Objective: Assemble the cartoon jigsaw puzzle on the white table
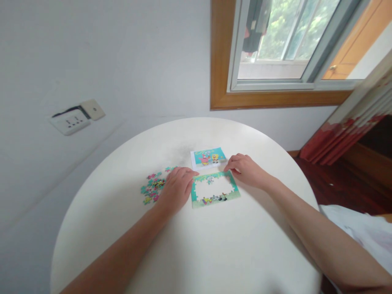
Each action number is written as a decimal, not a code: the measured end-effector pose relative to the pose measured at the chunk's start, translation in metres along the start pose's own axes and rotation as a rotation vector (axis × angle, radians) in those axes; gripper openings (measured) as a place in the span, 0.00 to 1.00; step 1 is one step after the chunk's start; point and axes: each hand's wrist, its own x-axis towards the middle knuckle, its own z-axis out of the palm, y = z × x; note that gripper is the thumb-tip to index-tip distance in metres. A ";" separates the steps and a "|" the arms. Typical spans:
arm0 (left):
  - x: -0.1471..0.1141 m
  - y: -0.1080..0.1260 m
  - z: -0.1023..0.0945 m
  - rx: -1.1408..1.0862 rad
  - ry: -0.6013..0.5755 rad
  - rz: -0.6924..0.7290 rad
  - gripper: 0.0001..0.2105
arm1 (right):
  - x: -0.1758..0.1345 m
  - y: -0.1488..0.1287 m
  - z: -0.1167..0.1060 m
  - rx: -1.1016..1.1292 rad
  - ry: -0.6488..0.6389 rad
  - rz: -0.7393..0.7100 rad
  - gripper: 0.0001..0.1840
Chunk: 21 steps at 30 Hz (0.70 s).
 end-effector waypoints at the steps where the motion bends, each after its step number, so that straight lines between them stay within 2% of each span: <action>1: 0.000 -0.001 0.000 0.003 -0.001 0.002 0.14 | 0.000 0.000 0.000 0.002 -0.004 -0.008 0.20; 6: -0.001 -0.003 -0.002 0.027 0.005 -0.014 0.14 | 0.001 -0.005 0.003 -0.008 -0.027 -0.042 0.18; 11: 0.000 -0.004 -0.004 0.052 -0.013 -0.044 0.15 | 0.000 -0.005 0.002 -0.057 -0.048 0.021 0.16; 21: -0.001 -0.006 0.000 0.010 -0.024 -0.010 0.17 | 0.001 0.004 0.009 -0.029 -0.059 0.131 0.18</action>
